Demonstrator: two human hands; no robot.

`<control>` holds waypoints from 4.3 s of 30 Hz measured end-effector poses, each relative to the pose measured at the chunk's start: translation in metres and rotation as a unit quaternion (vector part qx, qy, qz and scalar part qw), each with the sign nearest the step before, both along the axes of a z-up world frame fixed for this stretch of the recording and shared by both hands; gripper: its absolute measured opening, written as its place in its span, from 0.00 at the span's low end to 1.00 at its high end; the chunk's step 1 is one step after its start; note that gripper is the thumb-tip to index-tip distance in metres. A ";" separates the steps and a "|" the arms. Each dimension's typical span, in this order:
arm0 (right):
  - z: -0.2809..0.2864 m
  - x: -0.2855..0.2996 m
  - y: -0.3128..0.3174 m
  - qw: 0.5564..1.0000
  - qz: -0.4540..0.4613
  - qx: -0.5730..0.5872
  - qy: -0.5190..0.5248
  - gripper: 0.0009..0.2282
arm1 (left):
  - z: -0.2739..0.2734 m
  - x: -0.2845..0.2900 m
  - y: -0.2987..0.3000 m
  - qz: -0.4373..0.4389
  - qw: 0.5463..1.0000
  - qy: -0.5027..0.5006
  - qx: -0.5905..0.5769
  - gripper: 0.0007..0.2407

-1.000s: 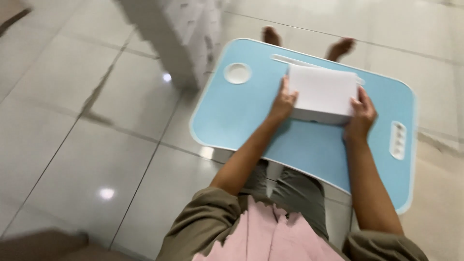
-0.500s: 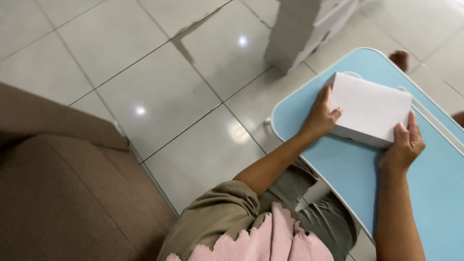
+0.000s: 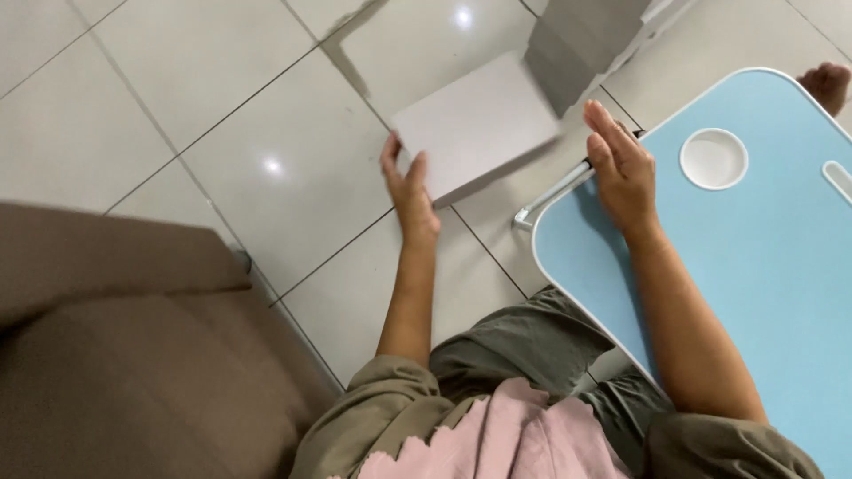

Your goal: Folding flat cardboard sheets into three-dimensional boxes on a small lap table.

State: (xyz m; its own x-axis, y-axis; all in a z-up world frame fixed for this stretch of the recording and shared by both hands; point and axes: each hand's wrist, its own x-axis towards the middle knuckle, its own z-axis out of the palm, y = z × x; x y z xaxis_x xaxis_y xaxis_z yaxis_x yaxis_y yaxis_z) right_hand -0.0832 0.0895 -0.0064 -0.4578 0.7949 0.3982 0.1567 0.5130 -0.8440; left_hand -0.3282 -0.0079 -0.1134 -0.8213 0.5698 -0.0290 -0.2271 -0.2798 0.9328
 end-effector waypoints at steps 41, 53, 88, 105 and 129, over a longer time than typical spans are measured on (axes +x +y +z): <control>-0.063 0.025 0.028 0.926 -0.169 0.300 -0.156 0.12 | -0.057 0.028 0.091 -0.320 0.895 0.309 -0.020 0.28; -0.052 0.209 -0.039 0.809 -0.390 0.272 -0.346 0.13 | 0.087 0.201 0.056 -0.450 0.439 0.775 -0.069 0.29; -0.258 0.624 -0.293 0.617 -0.704 -0.140 -0.323 0.30 | 0.093 0.517 -0.029 -0.524 0.339 0.777 0.089 0.29; -0.262 0.654 -0.304 0.665 -0.699 -0.174 -0.197 0.30 | 0.088 0.516 -0.026 -0.517 0.341 0.779 0.095 0.29; -0.199 0.667 -0.272 0.680 -0.571 -0.324 -0.327 0.35 | 0.085 0.516 -0.023 -0.510 0.344 0.782 0.099 0.29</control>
